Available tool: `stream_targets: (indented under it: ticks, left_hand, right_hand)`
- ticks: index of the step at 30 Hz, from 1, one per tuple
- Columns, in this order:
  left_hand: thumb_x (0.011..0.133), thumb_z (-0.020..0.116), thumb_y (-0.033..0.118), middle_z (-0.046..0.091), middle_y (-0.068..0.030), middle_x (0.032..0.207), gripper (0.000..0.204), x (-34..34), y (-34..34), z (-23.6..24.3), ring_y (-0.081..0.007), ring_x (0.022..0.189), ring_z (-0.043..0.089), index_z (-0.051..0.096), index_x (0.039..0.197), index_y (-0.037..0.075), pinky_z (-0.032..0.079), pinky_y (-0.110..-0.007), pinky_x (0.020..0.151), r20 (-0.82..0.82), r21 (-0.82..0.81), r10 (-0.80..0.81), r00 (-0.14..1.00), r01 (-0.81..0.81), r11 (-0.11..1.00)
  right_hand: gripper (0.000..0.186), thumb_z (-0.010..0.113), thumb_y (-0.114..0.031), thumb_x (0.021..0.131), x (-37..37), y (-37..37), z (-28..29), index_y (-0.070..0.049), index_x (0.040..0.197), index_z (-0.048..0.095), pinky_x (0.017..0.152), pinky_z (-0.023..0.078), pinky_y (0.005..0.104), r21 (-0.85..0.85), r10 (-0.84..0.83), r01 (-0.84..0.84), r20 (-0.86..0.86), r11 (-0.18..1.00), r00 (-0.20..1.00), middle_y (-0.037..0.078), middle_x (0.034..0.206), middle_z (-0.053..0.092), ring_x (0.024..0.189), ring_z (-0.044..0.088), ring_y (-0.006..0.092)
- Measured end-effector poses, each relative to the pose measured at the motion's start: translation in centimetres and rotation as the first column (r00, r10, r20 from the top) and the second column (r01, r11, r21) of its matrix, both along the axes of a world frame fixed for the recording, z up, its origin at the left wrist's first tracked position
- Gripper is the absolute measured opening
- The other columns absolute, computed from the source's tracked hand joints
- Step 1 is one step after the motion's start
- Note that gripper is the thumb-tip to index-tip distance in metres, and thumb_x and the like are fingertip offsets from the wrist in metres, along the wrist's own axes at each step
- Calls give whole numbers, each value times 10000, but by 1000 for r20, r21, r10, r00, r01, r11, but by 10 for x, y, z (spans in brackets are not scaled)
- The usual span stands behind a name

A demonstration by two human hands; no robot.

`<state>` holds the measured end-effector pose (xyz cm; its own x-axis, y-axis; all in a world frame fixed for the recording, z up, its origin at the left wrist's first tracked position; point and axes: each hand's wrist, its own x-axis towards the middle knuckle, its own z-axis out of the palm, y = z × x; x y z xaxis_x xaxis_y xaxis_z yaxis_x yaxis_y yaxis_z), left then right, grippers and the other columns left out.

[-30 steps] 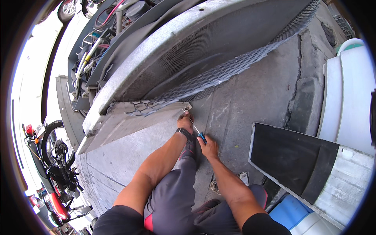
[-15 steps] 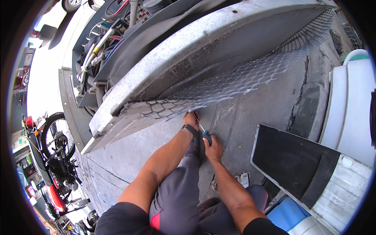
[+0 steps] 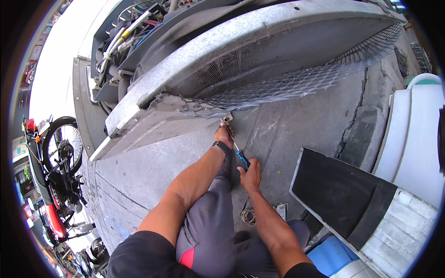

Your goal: The person disassembles an air conditioner unit outdoors by using a screwdriver to remove screws from the casing and then moving the detached metal panels away.

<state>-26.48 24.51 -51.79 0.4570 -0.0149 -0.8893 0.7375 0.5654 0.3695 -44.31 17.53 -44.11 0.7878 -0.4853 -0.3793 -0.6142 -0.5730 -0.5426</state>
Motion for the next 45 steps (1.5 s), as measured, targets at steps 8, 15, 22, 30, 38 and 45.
stream_targets:
  ticks: [8,15,22,30,38,45]
  left_hand:
    - [1029,438,303,557,-23,785,259,2,9,-6,-155,680,506,574,943,100,419,-301,608,84,10,7,996,-8,1000]
    - [934,638,140,612,-62,785,171,4,-2,18,-158,608,551,569,1013,4,490,-296,564,61,241,32,998,-46,969]
    - [957,598,144,620,-72,834,179,6,10,2,-172,663,581,566,1038,-11,516,-308,623,105,66,109,989,-116,991]
    - [963,585,190,609,-58,822,161,9,4,-2,-184,689,579,586,1024,41,489,-325,606,195,146,26,980,-55,988]
    - [931,464,245,585,-56,780,204,0,19,4,-183,709,560,570,920,71,456,-314,635,192,171,-155,969,122,978]
    - [912,468,207,611,-53,857,158,5,21,43,-179,803,561,575,943,95,450,-306,724,489,-22,-266,831,317,948]
  right_hand:
    - [552,799,-172,759,5,-25,-14,-25,1183,478,929,436,432,698,-45,277,-332,660,942,160,1082,541,1070,531,353]
    - [607,834,-205,715,19,-1,10,-68,1201,498,947,421,434,54,-51,53,-33,997,998,164,1069,553,1088,514,373]
    - [529,731,-331,811,18,-9,15,-52,1192,492,917,453,461,351,22,57,-216,935,976,225,1157,602,1101,570,410]
    - [435,645,-237,861,12,-4,12,-65,1198,429,900,456,477,193,84,-75,-36,978,996,232,1165,572,1062,583,407]
    - [382,652,-308,873,5,-30,77,-40,1087,485,798,482,472,297,81,-33,-149,954,986,209,1024,641,943,630,400]
    - [347,617,-375,910,26,-42,103,-65,1044,537,728,478,461,357,-93,93,-19,929,996,188,905,665,829,643,389]
